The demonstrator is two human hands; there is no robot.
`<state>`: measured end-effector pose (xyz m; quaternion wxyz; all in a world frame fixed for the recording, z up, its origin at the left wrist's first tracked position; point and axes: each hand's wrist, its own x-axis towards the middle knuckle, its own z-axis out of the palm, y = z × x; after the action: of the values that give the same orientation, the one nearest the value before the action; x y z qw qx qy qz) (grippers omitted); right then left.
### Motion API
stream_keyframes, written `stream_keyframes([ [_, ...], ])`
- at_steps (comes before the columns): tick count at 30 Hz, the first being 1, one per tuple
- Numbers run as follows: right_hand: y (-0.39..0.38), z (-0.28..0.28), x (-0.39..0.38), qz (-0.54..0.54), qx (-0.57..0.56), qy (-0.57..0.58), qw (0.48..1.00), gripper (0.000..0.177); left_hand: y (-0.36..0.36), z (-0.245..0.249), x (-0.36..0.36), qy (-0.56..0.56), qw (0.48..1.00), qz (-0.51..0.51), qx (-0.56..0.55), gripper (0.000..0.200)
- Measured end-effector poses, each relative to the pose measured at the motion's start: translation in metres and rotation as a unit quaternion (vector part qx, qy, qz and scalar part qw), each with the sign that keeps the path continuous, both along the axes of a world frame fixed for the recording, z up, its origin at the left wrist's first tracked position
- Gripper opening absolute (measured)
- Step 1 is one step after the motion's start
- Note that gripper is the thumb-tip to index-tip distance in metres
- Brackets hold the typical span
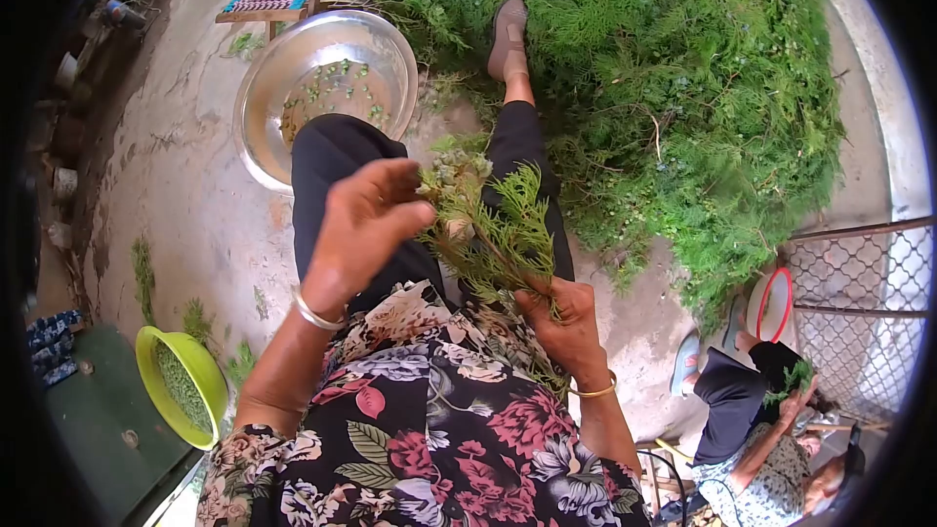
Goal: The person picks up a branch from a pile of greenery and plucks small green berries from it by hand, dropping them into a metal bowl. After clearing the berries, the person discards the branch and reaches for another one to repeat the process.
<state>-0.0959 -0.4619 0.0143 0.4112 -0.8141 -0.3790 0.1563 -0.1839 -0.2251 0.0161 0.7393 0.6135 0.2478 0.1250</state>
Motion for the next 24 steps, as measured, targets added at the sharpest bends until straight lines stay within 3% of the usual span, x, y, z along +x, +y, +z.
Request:
stream_keyframes([
  [3, 0.004, 0.006, -0.006, -0.023, 0.013, 0.054, 0.998, 0.022, -0.023, -0.022, 0.006, 0.007, 1.0, -0.003, 0.006, 0.051],
  [4, 0.002, 0.003, -0.007, -0.024, 0.014, 0.054, 0.998, 0.022, -0.029, -0.022, 0.008, 0.001, 0.998, -0.004, -0.064, 0.051],
  [6, -0.003, -0.006, -0.012, -0.108, 0.043, 0.314, 0.942, 0.021, -0.039, -0.023, 0.006, -0.013, 0.984, -0.009, -0.177, 0.046],
  [7, -0.002, -0.006, -0.011, -0.109, 0.044, 0.314, 0.942, 0.021, -0.042, -0.029, 0.004, -0.012, 0.984, -0.011, -0.176, 0.046],
  [9, -0.001, -0.004, -0.008, -0.064, 0.011, 0.373, 0.926, 0.031, -0.046, -0.035, 0.004, -0.032, 0.951, -0.059, -0.301, 0.036],
  [13, 0.005, -0.001, -0.002, -0.067, -0.026, 0.255, 0.964, 0.051, -0.046, -0.025, 0.004, -0.047, 0.949, -0.054, -0.308, 0.028],
  [14, 0.009, 0.001, -0.005, -0.116, 0.005, 0.13, 0.985, 0.058, -0.046, -0.026, 0.004, -0.047, 0.949, -0.054, -0.308, 0.028],
  [15, 0.014, 0.005, -0.008, -0.162, 0.036, 0.002, 0.986, 0.066, -0.047, -0.026, 0.004, -0.056, 0.955, -0.064, -0.285, 0.027],
  [17, 0.025, 0.019, -0.007, -0.186, 0.085, -0.031, 0.978, 0.064, -0.047, -0.023, 0.005, -0.063, 0.96, -0.074, -0.261, 0.027],
  [19, 0.03, 0.025, -0.002, -0.07, 0.095, -0.1, 0.988, 0.061, -0.047, -0.015, 0.006, -0.017, 0.985, -0.123, -0.116, 0.024],
  [20, 0.037, 0.023, -0.001, -0.056, 0.081, -0.085, 0.992, 0.049, -0.054, -0.023, 0.005, -0.046, 0.991, -0.104, -0.064, 0.023],
  [21, 0.037, 0.017, 0.0, -0.058, 0.082, -0.086, 0.991, 0.049, -0.055, -0.024, 0.004, -0.048, 0.991, -0.106, -0.063, 0.023],
  [23, 0.039, 0.005, 0.003, -0.021, 0.035, 0.037, 0.998, 0.031, -0.054, -0.026, 0.003, -0.118, 0.981, -0.122, 0.099, 0.024],
  [24, 0.042, 0.005, 0.005, 0.009, 0.068, 0.048, 0.996, 0.019, -0.049, -0.03, 0.001, -0.066, 0.979, -0.169, 0.093, 0.024],
])
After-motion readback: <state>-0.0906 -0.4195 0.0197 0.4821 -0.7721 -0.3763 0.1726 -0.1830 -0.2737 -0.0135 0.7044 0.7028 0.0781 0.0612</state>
